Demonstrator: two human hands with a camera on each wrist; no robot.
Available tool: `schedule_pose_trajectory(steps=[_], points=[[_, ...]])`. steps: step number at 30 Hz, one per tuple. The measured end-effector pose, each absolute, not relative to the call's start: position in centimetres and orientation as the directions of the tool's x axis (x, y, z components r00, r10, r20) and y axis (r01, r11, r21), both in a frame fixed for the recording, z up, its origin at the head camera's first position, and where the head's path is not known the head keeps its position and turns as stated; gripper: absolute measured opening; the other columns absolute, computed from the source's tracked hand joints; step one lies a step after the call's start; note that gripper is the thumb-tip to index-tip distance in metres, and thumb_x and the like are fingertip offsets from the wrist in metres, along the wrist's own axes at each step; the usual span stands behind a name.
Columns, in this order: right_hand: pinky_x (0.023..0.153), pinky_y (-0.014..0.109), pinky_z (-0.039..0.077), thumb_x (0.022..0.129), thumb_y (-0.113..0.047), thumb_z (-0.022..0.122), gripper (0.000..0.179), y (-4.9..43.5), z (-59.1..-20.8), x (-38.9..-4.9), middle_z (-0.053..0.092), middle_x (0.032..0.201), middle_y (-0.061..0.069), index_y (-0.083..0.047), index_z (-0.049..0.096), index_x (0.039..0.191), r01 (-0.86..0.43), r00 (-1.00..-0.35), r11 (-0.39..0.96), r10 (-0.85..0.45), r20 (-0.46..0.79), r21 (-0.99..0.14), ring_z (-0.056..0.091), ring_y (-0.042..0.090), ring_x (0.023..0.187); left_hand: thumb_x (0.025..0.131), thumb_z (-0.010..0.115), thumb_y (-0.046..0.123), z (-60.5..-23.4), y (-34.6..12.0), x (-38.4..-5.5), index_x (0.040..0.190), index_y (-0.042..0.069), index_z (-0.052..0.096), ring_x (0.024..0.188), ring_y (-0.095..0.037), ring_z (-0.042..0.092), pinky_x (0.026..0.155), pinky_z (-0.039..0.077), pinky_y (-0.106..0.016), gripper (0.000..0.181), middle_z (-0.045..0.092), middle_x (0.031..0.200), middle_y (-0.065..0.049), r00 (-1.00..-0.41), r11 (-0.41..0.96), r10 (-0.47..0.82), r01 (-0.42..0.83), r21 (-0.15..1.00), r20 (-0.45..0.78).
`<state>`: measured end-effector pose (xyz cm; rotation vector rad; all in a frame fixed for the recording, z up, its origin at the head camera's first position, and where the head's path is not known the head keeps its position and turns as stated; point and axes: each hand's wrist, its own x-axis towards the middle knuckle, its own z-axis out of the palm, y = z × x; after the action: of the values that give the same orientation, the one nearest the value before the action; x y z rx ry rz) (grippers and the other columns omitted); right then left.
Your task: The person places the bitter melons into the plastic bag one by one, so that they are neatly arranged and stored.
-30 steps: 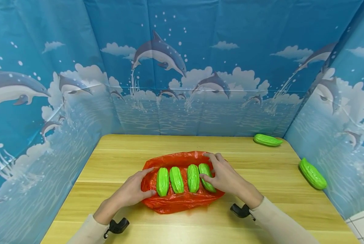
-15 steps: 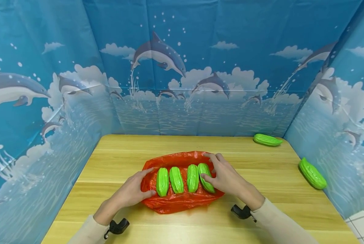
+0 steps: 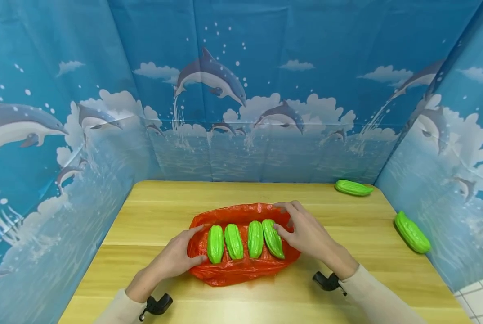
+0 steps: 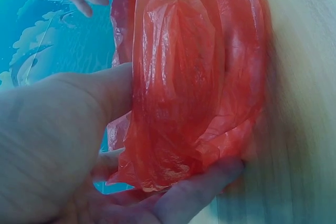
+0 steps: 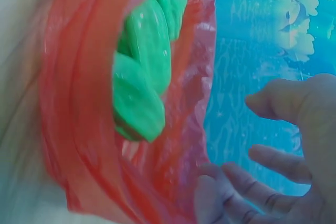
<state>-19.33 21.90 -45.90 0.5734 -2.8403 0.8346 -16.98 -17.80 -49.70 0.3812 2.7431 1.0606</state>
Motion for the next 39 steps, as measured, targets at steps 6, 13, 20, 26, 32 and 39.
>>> schedule_pose_trajectory(steps=[6,13,20,26,32,39], points=[[0.07,0.026,0.059,0.107,-0.021,0.086,0.054,23.4,-45.7,-20.5,0.073,0.134,0.018,-0.01,0.067,0.157,-0.406,-0.911,0.771,-0.302,0.279,-0.49,0.067,0.015,0.082,0.097,0.097,0.024,-49.6,-17.8,-16.9,0.173,0.009,0.054,0.161,-0.052,0.056,0.131,0.049,-0.074,0.089,0.06,0.174,-0.021,-0.955,0.71,0.288,0.163,0.685,-0.071],[0.074,0.031,0.061,0.108,-0.018,0.084,0.049,26.1,-46.2,-22.0,0.075,0.135,0.02,-0.008,0.07,0.153,-0.401,-0.908,0.779,-0.267,0.324,-0.482,0.07,0.021,0.086,0.095,0.099,0.026,-49.7,-17.9,-16.9,0.173,0.009,0.054,0.161,-0.052,0.056,0.131,0.049,-0.074,0.092,0.06,0.174,-0.021,-0.955,0.709,0.288,0.162,0.687,-0.073],[0.081,0.044,0.062,0.113,-0.021,0.079,0.047,29.6,-46.5,-23.9,0.073,0.14,0.024,-0.007,0.068,0.156,-0.364,-0.921,0.804,-0.236,0.31,-0.469,0.073,0.029,0.094,0.094,0.099,0.024,-49.8,-17.7,-16.8,0.174,0.008,0.053,0.162,-0.053,0.054,0.132,0.048,-0.074,0.093,0.059,0.175,-0.021,-0.958,0.704,0.279,0.155,0.693,-0.07],[0.088,0.055,0.063,0.115,-0.022,0.075,0.049,32.5,-47.4,-24.9,0.067,0.146,0.029,-0.003,0.065,0.159,-0.321,-0.938,0.812,-0.203,0.28,-0.487,0.074,0.039,0.103,0.094,0.1,0.025,-50.0,-17.9,-17.1,0.173,0.008,0.055,0.161,-0.053,0.056,0.131,0.049,-0.074,0.093,0.06,0.173,-0.021,-0.963,0.707,0.263,0.149,0.692,-0.061],[0.094,0.063,0.064,0.116,-0.028,0.073,0.053,35.0,-48.1,-26.2,0.065,0.146,0.033,-0.001,0.064,0.161,-0.291,-0.95,0.823,-0.189,0.249,-0.488,0.074,0.048,0.112,0.094,0.099,0.024,-50.3,-18.0,-16.8,0.173,0.009,0.055,0.16,-0.052,0.057,0.13,0.05,-0.073,0.091,0.061,0.173,-0.021,-0.969,0.718,0.233,0.117,0.686,-0.079],[0.097,0.071,0.059,0.119,-0.04,0.067,0.066,38.8,-48.3,-28.5,0.049,0.157,0.041,0.002,0.053,0.168,-0.203,-0.977,0.851,-0.146,0.154,-0.484,0.063,0.061,0.131,0.095,0.099,0.027,-50.3,-17.4,-16.9,0.174,0.011,0.055,0.161,-0.051,0.057,0.13,0.05,-0.073,0.092,0.06,0.174,-0.019,-0.97,0.709,0.229,0.113,0.696,-0.076]])
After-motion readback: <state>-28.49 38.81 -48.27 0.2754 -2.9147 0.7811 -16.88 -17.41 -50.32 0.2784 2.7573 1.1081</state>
